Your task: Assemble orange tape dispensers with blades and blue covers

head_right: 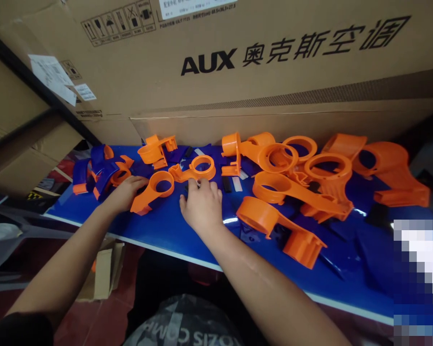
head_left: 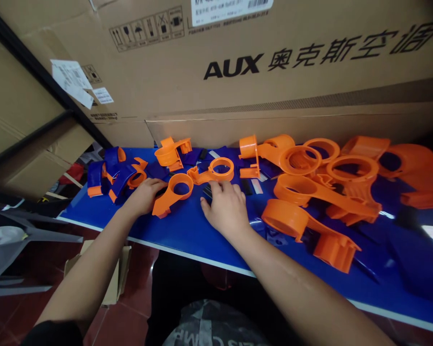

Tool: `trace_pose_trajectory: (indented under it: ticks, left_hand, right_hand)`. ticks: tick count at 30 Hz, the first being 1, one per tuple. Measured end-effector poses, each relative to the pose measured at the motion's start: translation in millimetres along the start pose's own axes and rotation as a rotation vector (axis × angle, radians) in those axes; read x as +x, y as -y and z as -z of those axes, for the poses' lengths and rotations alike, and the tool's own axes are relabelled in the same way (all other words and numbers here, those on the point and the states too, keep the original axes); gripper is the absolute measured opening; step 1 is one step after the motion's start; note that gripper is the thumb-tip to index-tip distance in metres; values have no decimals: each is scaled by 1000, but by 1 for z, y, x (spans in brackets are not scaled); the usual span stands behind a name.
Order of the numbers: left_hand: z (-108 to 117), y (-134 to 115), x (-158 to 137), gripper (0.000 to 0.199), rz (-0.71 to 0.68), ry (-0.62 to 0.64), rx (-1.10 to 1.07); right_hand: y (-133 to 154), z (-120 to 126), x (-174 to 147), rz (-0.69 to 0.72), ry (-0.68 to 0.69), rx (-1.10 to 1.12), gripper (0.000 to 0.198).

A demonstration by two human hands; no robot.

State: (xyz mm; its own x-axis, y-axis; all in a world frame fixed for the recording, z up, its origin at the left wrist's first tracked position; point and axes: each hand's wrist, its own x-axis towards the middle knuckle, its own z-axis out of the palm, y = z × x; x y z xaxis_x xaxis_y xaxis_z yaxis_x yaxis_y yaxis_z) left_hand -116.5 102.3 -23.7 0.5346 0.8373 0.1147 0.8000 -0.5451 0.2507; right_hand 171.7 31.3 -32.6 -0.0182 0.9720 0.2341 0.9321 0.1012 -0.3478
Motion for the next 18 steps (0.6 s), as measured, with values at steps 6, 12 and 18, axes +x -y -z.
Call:
trace_pose_trajectory:
  ticks: [6, 12, 18]
  left_hand:
    - [35, -36, 8, 39, 97, -364, -89]
    - [12, -132, 95, 59, -59, -131, 114]
    - [7, -145, 165, 14, -124, 177, 136]
  right_hand:
    - [1, -4, 0, 43, -135, 135, 38]
    - [0, -9, 0, 56, -480, 531, 28]
    - [-1, -14, 2, -64, -594, 733, 35]
